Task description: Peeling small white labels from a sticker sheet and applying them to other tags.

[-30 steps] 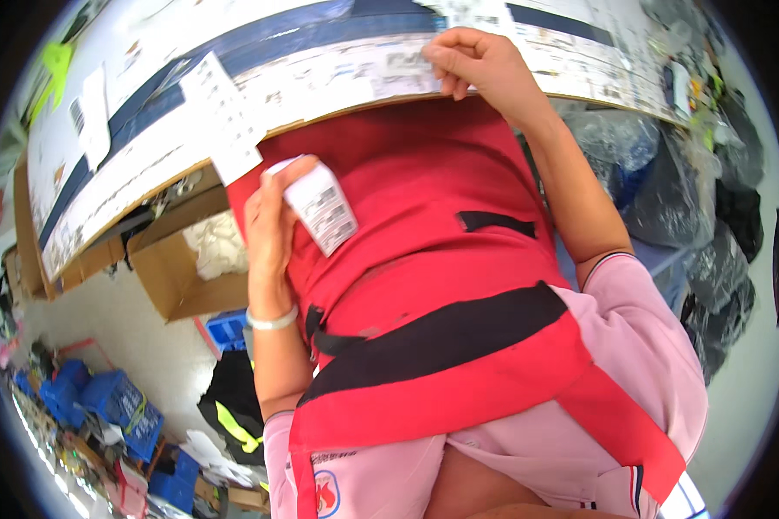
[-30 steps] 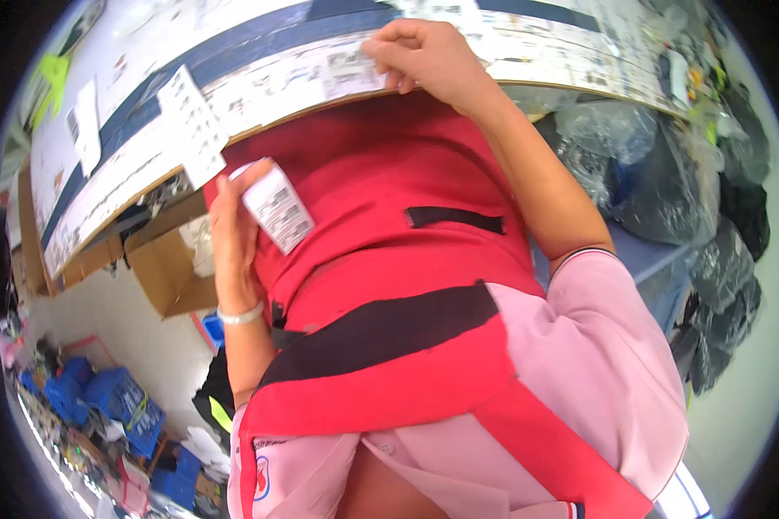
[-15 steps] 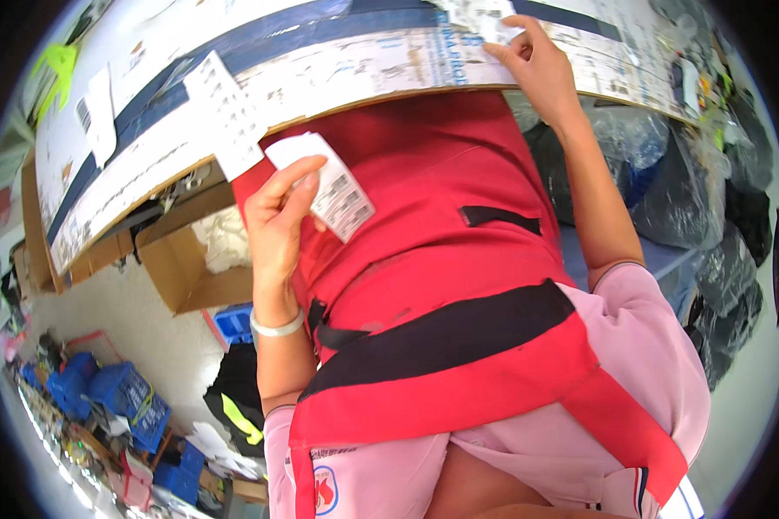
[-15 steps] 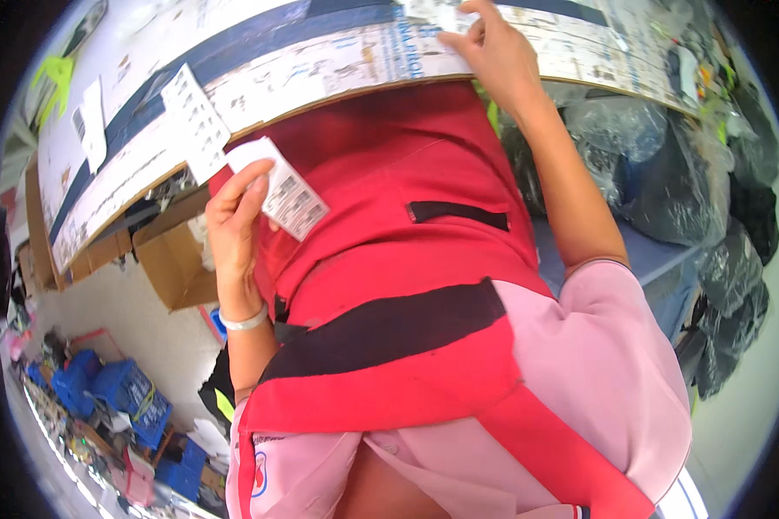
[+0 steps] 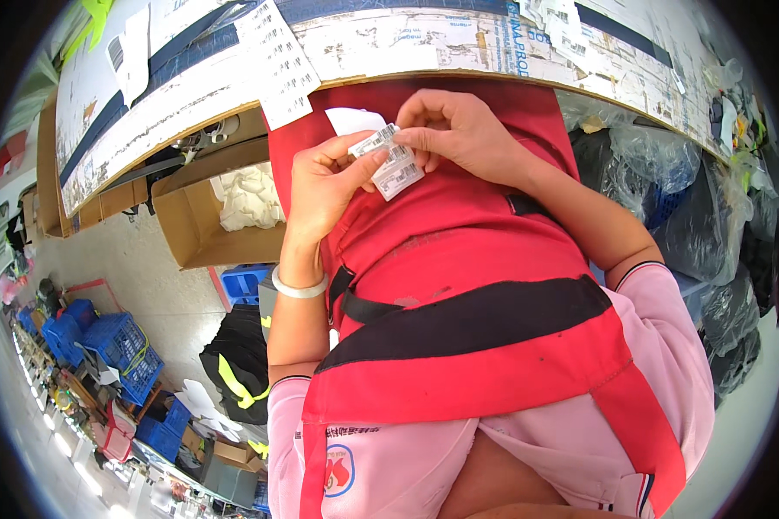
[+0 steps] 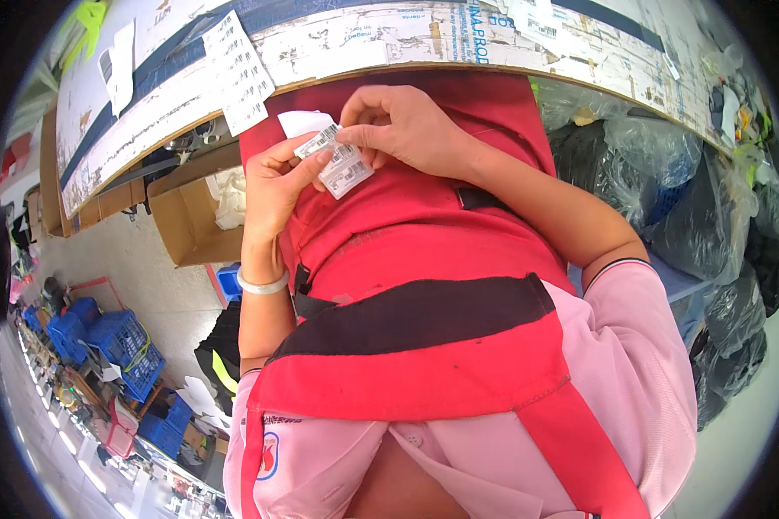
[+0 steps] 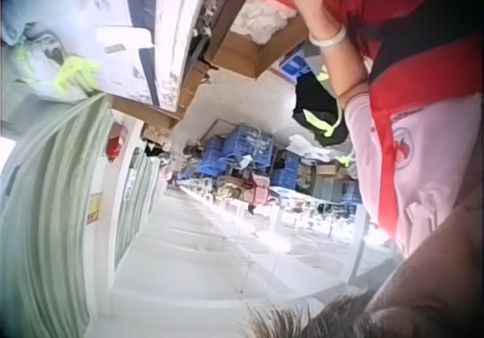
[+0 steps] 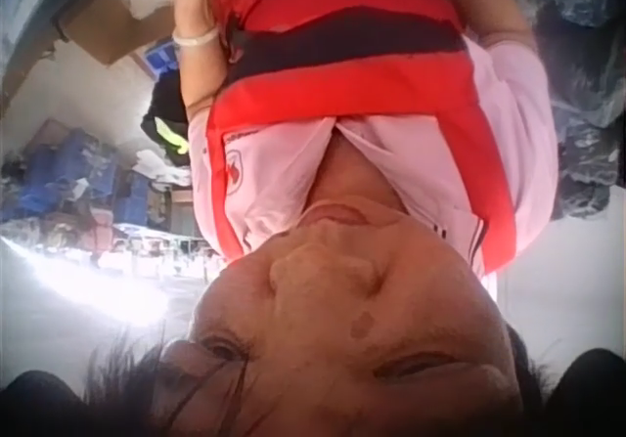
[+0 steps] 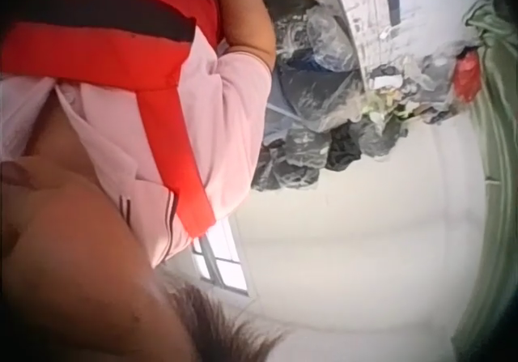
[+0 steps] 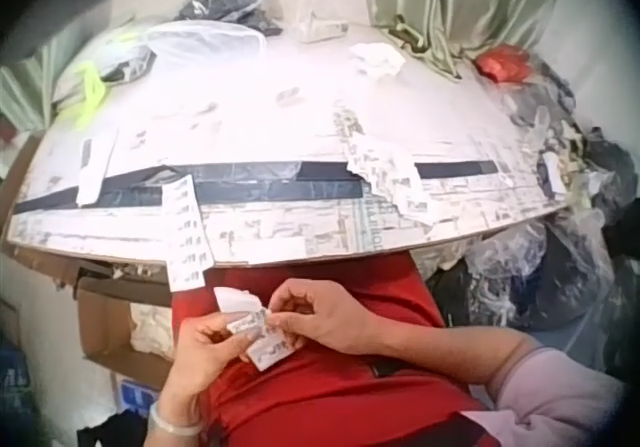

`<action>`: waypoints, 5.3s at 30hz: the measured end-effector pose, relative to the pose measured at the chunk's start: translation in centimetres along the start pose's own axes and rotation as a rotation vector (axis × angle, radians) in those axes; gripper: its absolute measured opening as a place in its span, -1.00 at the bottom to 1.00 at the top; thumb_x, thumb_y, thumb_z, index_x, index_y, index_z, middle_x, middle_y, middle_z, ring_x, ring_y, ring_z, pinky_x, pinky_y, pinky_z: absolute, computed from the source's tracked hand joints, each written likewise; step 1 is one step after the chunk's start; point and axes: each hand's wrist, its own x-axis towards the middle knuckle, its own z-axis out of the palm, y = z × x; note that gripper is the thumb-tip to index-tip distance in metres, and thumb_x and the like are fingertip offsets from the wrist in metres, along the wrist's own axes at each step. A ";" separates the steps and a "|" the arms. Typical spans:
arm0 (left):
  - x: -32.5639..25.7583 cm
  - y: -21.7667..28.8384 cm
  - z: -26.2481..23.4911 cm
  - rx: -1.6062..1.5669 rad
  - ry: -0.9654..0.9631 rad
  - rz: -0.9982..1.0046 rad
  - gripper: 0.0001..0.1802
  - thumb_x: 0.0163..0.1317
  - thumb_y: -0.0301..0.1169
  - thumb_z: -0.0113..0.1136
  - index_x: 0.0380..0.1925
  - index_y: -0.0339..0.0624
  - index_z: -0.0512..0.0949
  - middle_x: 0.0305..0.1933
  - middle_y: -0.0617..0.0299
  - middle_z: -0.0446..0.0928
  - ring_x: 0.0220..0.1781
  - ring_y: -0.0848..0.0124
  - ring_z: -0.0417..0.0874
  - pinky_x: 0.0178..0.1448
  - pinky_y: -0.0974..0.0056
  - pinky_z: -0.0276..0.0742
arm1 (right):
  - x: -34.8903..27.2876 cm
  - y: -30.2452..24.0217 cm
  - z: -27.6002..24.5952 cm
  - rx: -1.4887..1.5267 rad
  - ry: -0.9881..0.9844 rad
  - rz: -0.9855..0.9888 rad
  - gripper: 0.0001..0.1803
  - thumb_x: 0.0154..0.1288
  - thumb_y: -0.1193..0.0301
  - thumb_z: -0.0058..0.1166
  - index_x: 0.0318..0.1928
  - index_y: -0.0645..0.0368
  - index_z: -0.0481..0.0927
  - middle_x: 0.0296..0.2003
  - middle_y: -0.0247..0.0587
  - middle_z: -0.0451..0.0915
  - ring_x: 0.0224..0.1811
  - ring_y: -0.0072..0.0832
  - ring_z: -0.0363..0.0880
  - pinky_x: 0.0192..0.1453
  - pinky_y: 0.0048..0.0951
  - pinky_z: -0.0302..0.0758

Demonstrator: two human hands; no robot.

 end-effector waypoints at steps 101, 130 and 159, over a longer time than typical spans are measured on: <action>1.6 -2.5 -0.7 -0.150 0.001 -0.085 -0.84 0.17 -0.48 0.27 -0.30 -0.38 0.64 -0.47 0.19 0.61 -0.56 0.58 0.51 -0.46 0.49 0.45 | 0.8 1.6 -0.5 -0.106 0.058 -0.015 -0.83 0.28 0.38 0.13 -0.29 0.25 0.60 -0.44 -0.39 0.55 -0.47 -0.71 0.42 -0.39 -0.64 0.37; 2.5 -3.2 -1.1 -0.134 0.018 -0.118 -0.55 0.38 -0.13 0.01 -0.29 -0.36 0.65 -0.37 0.17 0.63 -0.40 0.52 0.60 -0.29 0.48 0.52 | 5.2 -2.7 -5.3 -0.389 0.317 -0.094 -0.78 0.26 0.30 0.16 -0.30 0.24 0.60 -0.52 -0.38 0.56 -0.52 -0.71 0.51 -0.44 -0.68 0.50; 2.8 -3.5 -1.2 -0.179 0.006 -0.118 -0.59 0.37 -0.16 0.04 -0.29 -0.33 0.65 -0.41 0.22 0.62 -0.45 0.57 0.57 -0.36 0.51 0.47 | 5.3 -2.7 -5.1 -0.429 0.293 -0.094 -0.79 0.27 0.30 0.13 -0.34 0.21 0.57 -0.54 -0.40 0.54 -0.53 -0.70 0.51 -0.45 -0.69 0.48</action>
